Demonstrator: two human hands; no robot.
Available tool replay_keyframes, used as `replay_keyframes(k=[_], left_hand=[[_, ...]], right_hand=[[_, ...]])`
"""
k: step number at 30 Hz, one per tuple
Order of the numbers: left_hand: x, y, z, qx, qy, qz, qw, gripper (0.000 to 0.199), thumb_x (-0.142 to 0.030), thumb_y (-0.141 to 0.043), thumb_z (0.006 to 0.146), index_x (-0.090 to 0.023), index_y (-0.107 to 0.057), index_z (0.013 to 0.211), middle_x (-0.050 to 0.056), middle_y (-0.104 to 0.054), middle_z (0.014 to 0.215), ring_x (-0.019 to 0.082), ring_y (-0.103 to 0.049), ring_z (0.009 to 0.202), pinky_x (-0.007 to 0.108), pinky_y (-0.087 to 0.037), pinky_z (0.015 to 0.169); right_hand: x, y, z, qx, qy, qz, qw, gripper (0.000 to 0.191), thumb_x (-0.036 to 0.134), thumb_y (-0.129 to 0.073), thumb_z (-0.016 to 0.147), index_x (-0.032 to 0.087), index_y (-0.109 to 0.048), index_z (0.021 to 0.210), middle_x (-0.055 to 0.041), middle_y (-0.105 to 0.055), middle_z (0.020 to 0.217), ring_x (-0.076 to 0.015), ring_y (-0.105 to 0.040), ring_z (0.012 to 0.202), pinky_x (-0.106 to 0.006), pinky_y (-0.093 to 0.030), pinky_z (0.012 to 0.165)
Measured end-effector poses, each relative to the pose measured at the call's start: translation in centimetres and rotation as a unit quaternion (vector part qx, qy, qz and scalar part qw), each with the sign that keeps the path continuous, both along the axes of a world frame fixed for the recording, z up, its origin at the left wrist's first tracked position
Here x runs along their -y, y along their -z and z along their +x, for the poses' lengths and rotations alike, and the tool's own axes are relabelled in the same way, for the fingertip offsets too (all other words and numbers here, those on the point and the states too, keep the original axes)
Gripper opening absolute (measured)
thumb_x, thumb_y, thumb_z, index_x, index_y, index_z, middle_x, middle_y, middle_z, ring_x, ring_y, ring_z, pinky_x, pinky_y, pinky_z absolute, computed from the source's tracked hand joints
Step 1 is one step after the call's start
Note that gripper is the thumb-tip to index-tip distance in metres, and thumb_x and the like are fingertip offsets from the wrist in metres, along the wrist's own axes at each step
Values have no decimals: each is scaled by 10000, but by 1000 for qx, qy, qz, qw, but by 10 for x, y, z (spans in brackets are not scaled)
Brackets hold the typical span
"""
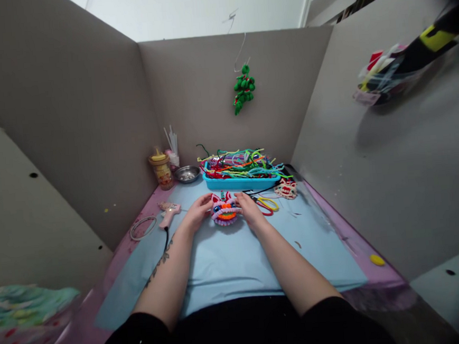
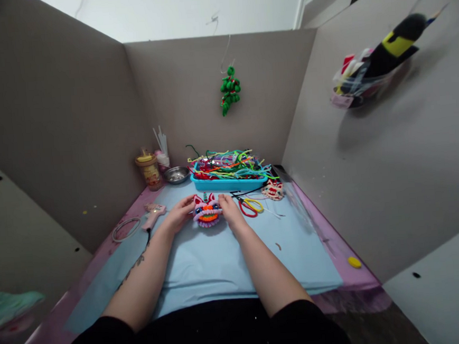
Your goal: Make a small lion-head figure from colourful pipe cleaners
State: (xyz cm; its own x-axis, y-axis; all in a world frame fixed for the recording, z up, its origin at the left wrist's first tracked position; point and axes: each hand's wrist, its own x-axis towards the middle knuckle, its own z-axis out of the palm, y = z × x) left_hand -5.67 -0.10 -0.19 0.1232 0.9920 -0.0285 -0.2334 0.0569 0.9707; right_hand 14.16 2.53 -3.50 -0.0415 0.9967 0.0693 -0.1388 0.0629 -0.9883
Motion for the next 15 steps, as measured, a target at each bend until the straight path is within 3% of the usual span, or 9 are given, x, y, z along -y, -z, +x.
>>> replay_keyframes(k=[6,15], left_hand=[[-3,3,-1,13,-4,6,1000,544,-323,-831,621,-198,-657,1120,98,-664,1170,217,-625,978,296,-467,777],[0,0,0,-5,2,14,1000,584,-422,-800,672,-229,-625,1195,100,-624,1257,253,-585,1116,339,-455,865]], right_hand=[[12,-13,-3,15,-14,12,1000,450,603,-632,726,207,-639,940,-40,-684,929,-208,-615,869,-293,-486,680],[16,-18,-3,33,-20,27,999,457,582,-669,696,185,-673,922,-60,-704,931,-227,-625,877,-337,-478,783]])
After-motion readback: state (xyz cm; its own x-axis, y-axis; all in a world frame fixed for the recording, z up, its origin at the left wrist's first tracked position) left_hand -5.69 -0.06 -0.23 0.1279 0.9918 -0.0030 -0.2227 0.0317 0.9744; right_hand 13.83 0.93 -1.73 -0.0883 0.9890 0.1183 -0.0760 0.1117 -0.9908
